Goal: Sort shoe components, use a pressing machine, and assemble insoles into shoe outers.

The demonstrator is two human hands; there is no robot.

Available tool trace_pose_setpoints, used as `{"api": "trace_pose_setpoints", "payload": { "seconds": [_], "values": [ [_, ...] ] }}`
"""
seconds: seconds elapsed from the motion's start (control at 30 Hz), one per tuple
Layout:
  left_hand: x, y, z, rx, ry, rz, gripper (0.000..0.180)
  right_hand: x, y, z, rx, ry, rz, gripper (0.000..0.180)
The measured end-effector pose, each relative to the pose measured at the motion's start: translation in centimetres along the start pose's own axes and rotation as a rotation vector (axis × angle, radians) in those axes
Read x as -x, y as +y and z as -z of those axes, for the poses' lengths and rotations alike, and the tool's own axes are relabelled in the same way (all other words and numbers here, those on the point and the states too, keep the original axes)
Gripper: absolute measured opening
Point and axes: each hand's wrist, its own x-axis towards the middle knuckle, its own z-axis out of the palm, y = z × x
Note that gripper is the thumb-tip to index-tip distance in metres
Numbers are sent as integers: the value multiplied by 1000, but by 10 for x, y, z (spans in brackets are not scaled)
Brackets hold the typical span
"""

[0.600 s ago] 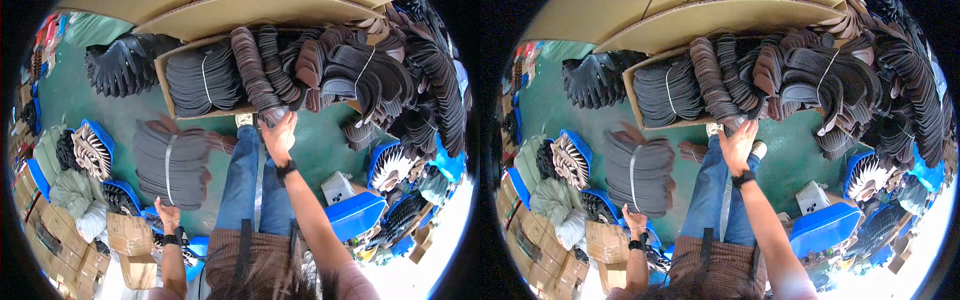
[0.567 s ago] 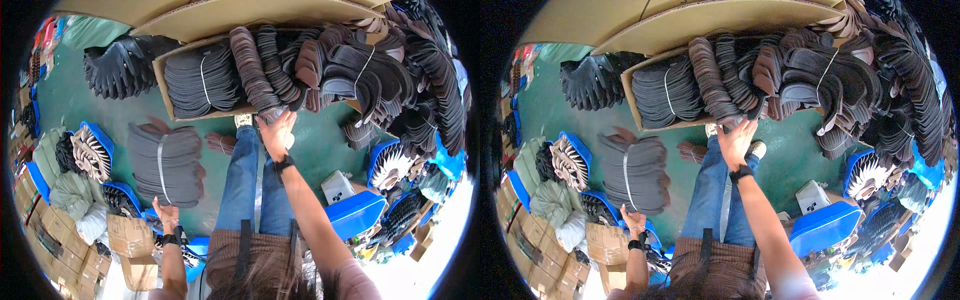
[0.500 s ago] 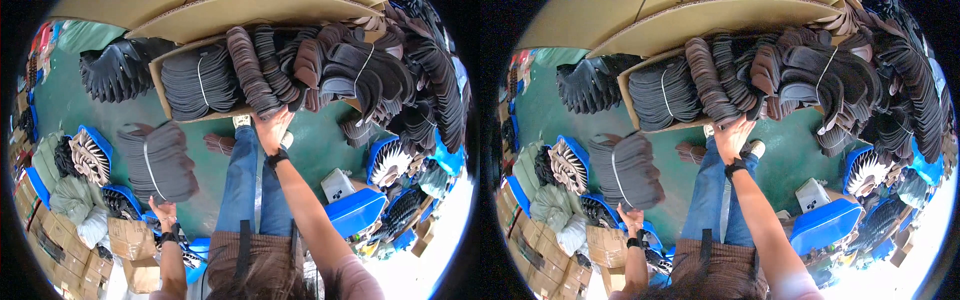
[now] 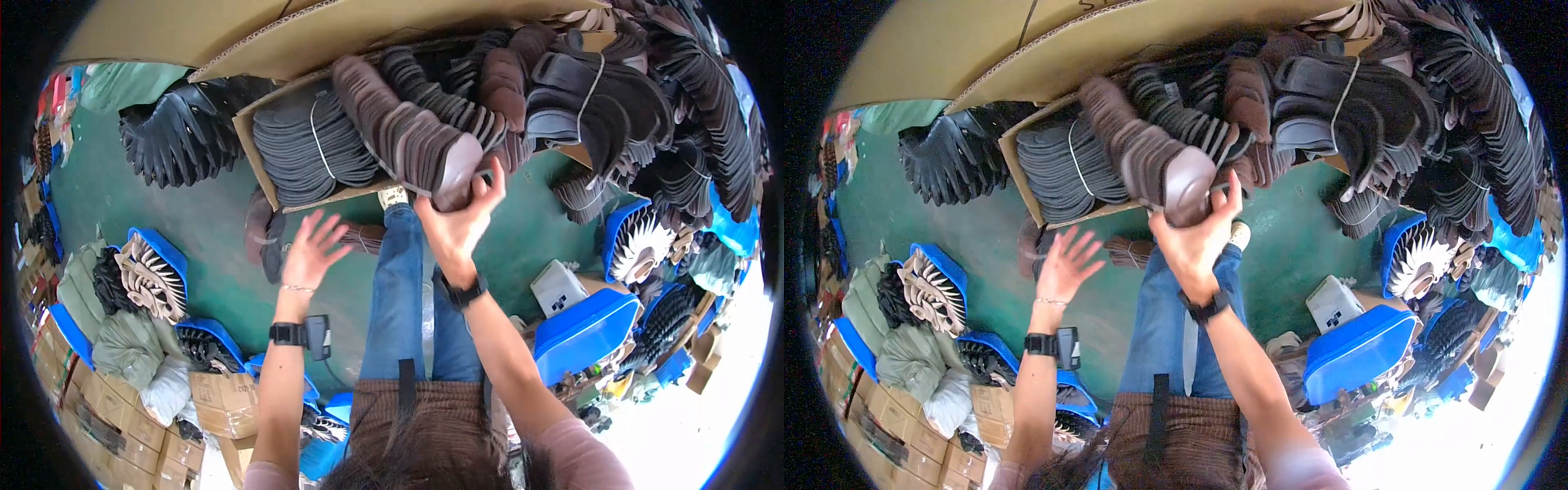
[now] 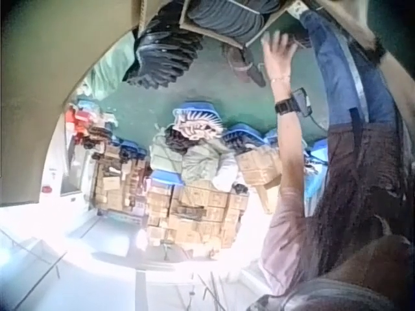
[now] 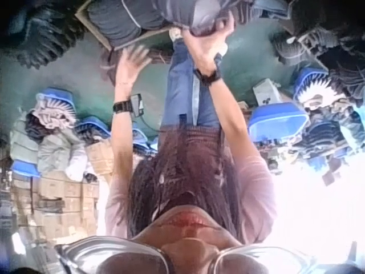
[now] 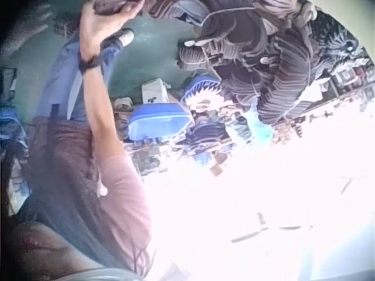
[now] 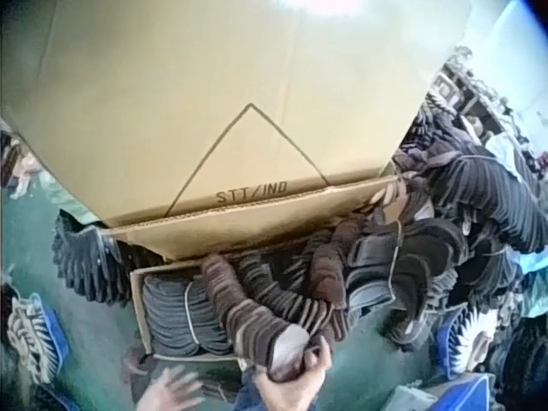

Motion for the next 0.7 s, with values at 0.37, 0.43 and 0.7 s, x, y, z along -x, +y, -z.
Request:
{"api": "trace_pose_setpoints", "payload": {
  "seconds": [0.37,0.43,0.7],
  "values": [
    [209,-40,51,-994,-383,-400,70,90,-34,188,365,-618,757,124],
    [245,-35,61,-853,-428,-369,71,84,-45,205,314,-586,837,105],
    [204,13,-93,-354,-573,-247,77,70,-115,248,-845,-668,-29,39]
  ]
}}
